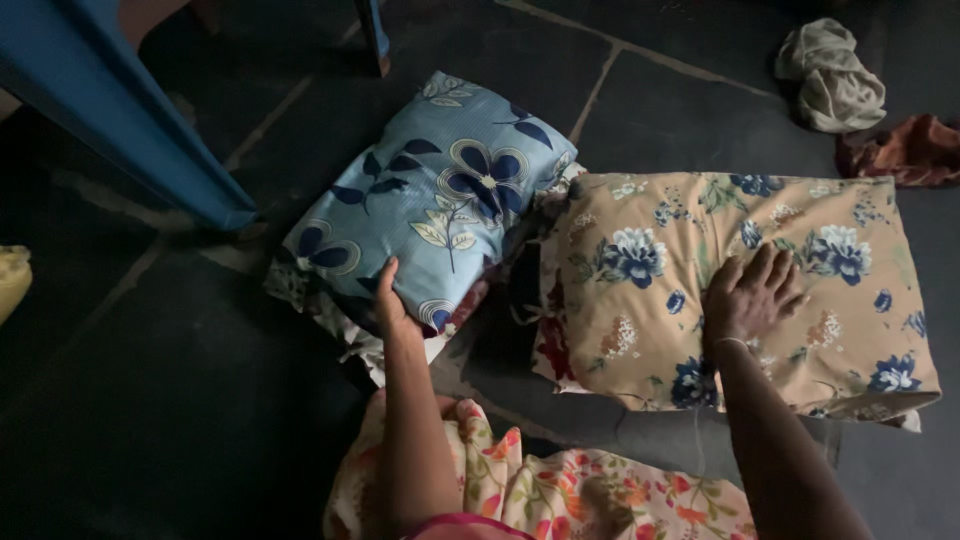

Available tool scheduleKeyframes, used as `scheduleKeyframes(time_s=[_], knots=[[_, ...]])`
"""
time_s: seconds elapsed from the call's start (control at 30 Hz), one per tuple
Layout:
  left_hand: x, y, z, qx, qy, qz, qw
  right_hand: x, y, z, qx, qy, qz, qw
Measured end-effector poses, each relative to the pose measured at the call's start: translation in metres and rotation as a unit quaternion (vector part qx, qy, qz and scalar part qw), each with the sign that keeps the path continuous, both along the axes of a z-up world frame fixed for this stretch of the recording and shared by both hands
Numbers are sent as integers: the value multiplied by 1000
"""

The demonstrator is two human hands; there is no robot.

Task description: The person folds a floral pillowcase on the floor, smoothing it out and tucking in the edges. They then pick up a second pillowcase with a different floral pattern and place it on top of the first one.

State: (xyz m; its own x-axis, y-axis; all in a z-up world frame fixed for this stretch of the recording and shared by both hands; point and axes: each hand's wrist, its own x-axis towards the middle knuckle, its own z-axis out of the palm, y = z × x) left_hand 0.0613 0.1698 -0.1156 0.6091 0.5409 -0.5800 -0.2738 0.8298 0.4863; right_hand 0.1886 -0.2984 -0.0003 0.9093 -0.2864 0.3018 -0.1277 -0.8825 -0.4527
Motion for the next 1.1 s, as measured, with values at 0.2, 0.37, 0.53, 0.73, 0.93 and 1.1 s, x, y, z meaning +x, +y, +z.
scheduleKeyframes(time_s=[0.2, 0.37, 0.53, 0.73, 0.93, 1.1], knots=[[-10, -31, 111, 18, -166, -11, 986, 1, 2, -1, 6, -14, -8, 1000], [-17, -64, 206, 80, -226, -26, 971, 3, -1, -5, 2, -28, -2, 1000], [-3, -77, 252, 88, -301, -63, 948, 3, -5, -12, -6, -28, -2, 1000], [20, -135, 321, 95, -406, -190, 889, 11, -22, -21, 23, -37, 27, 999], [49, -185, 341, 150, -506, -229, 818, 24, -111, -48, 504, -58, 183, 842], [43, -233, 287, 72, -385, -331, 858, -20, -228, -29, 768, -93, 157, 614]])
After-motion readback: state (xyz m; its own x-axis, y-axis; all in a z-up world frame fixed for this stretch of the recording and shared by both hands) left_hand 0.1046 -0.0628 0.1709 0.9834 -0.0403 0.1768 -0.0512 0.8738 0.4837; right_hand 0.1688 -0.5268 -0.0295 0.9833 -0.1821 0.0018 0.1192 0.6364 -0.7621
